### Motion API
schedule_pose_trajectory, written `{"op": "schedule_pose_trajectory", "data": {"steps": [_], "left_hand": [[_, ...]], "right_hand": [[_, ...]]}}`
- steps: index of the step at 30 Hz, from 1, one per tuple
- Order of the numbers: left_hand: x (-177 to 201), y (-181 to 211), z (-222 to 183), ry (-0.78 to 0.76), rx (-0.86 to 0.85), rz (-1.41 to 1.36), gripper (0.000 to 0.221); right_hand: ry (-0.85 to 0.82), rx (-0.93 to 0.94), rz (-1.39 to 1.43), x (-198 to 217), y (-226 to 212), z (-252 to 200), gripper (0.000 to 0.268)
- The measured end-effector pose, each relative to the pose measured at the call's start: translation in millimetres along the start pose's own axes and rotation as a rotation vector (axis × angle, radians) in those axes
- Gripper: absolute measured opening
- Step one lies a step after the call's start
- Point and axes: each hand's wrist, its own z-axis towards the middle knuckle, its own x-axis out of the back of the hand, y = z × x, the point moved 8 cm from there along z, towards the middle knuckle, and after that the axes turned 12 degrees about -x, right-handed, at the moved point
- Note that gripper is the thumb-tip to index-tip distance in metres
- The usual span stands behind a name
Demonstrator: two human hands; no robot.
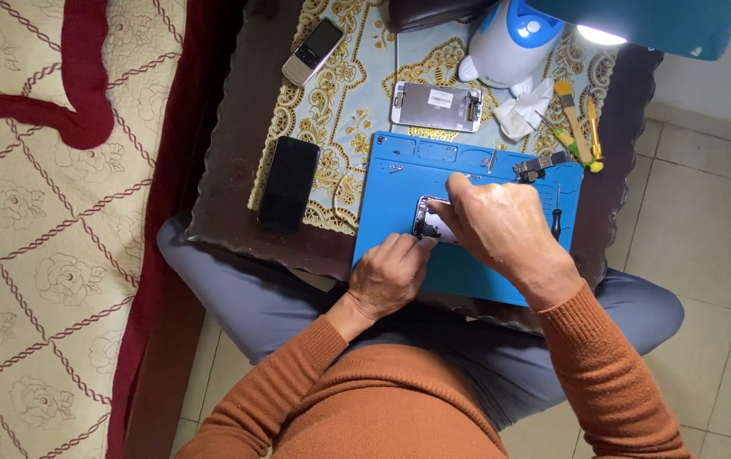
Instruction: Securing motherboard screws into a mobile phone chassis using a precision screwdriver.
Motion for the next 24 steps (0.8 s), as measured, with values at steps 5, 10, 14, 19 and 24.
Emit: {"op": "schedule_pose_trajectory", "data": {"steps": [5,10,14,19,24], "left_hand": [[-1.5,-0.8,-1.4,-0.005,0.001,-0.003,0.010],[2.6,0.6,2.3,0.001,-0.009,0.017,0.006],[2.4,-0.6,1.1,0.015,-0.015,-0.002,0.008],[-1.0,-0.8,-1.1,-0.004,-0.015,0.010,0.008],[3.7,0.1,3.4,0.008,-0.009,0.018,0.006]], "right_hand": [[-0.056,-0.035,0.113,-9.5,5.1,2.2,0.018],[-0.007,-0.036,0.014,-15.6,5.6,2.9,0.021],[-0.015,-0.054,0.018,-7.0,5.8,0.6,0.026],[-0.079,-0.070,0.153,-3.4,0.8,-0.5,0.017],[-0.037,-0.066,0.102,-17.3,2.8,1.8,0.016]]}}
